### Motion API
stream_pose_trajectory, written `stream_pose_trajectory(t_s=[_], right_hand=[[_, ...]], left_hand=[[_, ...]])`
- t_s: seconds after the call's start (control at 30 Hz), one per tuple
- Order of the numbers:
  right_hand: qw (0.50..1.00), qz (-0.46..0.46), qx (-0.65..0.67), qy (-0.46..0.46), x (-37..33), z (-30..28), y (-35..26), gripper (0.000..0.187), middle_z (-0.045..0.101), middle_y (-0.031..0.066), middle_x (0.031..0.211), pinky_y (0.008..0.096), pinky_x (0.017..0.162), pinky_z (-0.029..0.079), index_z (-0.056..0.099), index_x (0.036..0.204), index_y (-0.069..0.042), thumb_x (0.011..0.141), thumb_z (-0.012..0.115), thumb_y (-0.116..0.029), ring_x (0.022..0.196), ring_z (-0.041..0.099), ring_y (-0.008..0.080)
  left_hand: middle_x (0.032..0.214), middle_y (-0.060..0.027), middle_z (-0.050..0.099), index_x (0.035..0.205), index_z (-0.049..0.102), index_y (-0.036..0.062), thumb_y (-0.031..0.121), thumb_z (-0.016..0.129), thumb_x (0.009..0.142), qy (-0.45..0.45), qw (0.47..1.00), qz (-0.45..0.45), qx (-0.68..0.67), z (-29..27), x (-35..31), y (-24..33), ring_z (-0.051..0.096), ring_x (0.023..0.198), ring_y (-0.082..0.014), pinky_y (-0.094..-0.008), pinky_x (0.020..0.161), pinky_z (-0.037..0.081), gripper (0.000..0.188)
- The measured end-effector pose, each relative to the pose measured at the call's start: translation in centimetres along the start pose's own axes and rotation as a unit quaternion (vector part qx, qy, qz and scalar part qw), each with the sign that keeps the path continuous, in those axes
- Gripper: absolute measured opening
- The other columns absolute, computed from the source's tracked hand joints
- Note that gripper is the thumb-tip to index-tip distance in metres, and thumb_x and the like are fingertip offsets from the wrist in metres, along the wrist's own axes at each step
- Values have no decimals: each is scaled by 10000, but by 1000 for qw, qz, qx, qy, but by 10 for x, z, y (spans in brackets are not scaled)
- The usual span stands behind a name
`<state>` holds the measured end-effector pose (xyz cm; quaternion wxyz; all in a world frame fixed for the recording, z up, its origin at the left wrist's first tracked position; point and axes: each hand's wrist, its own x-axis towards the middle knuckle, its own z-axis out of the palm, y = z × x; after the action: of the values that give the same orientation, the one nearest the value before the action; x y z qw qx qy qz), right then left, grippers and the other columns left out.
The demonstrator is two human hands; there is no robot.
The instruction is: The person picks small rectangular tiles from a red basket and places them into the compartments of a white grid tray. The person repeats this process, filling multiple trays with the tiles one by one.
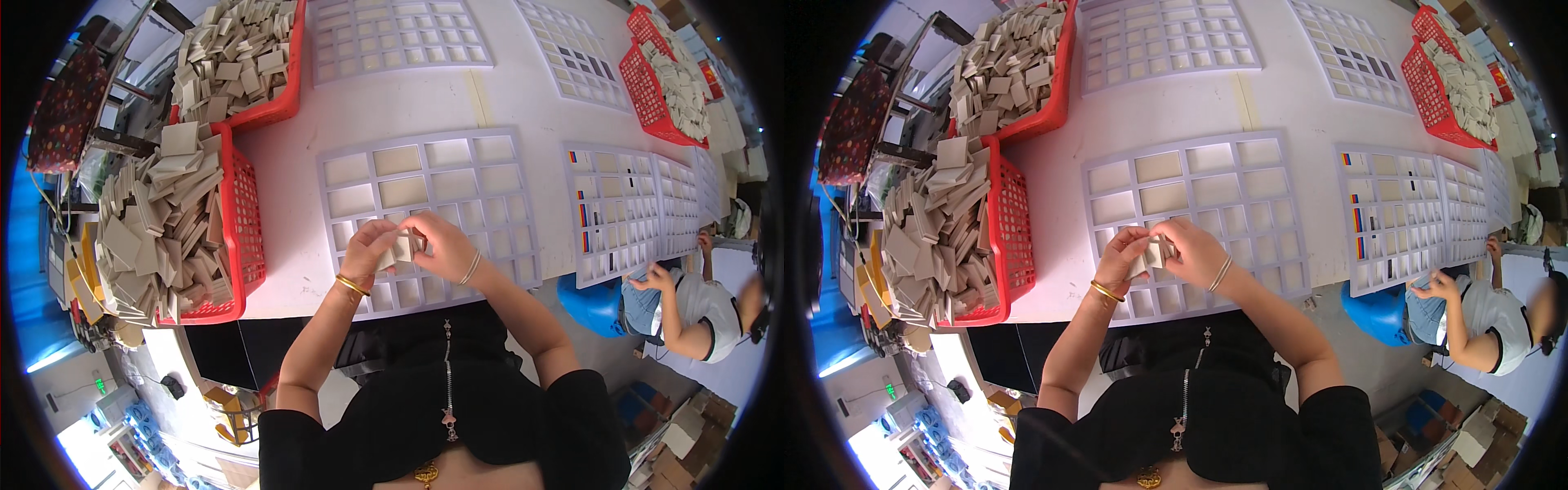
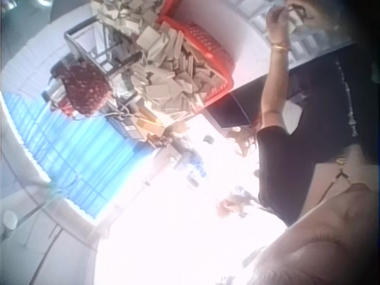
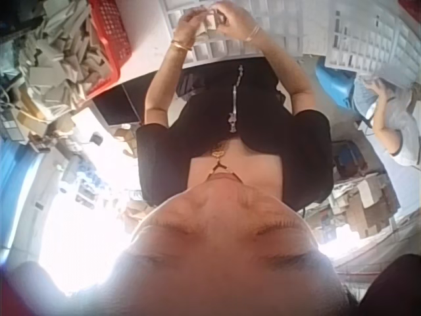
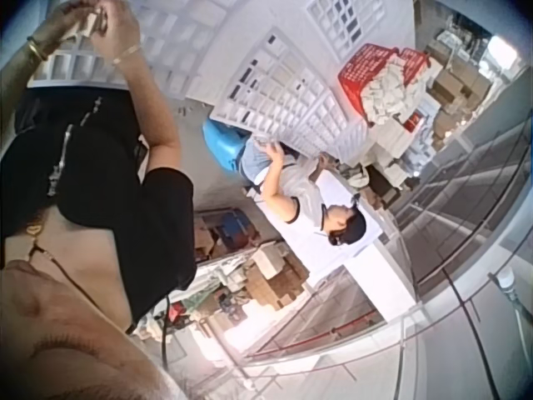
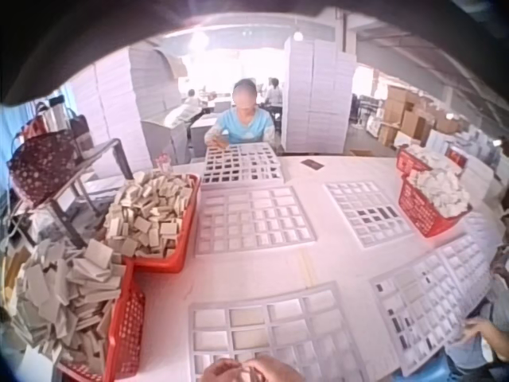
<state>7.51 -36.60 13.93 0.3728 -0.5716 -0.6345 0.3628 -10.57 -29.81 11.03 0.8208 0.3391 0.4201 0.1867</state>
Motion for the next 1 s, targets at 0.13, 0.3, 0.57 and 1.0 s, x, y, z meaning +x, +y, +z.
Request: stream_pose_trajectory(t_s=[0.13, 0.3, 0.57, 1.0], right_hand=[[989, -39, -142, 33, -3, 3, -16, 428, 544, 94, 913, 384, 649, 504, 537, 1116, -127, 722, 623, 16, 793, 594, 294], [981, -57, -172, 65, -7, 9, -22, 418, 536, 85, 899, 389, 631, 497, 536, 1136, -133, 751, 617, 10, 795, 590, 297], [992, -11, -56, 109, -13, 2, -12, 367, 601, 84, 894, 365, 627, 496, 533, 1113, -107, 771, 644, -35, 740, 621, 287], [994, 110, -20, 15, -27, -18, 30, 203, 651, 91, 809, 334, 631, 496, 583, 987, -66, 794, 641, -95, 704, 643, 254]], left_hand=[[916, -16, 626, 1059, 606, 101, 227, 610, 896, 70, 993, -15, -93, 14, -2, -1, 622, 765, -105, -242, 489, 534, 206], [855, 11, 635, 1022, 640, 87, 244, 618, 909, 2, 986, -35, -163, -2, 1, -11, 593, 774, -88, -246, 558, 506, 194], [860, 4, 652, 950, 676, 45, 152, 676, 873, 77, 984, 152, 55, -5, -6, -10, 574, 726, -74, -222, 644, 464, 132], [891, -25, 638, 873, 683, 135, 203, 655, 807, -38, 687, 223, 690, 6, 10, 0, 634, 802, -234, -365, 656, 503, 99]])
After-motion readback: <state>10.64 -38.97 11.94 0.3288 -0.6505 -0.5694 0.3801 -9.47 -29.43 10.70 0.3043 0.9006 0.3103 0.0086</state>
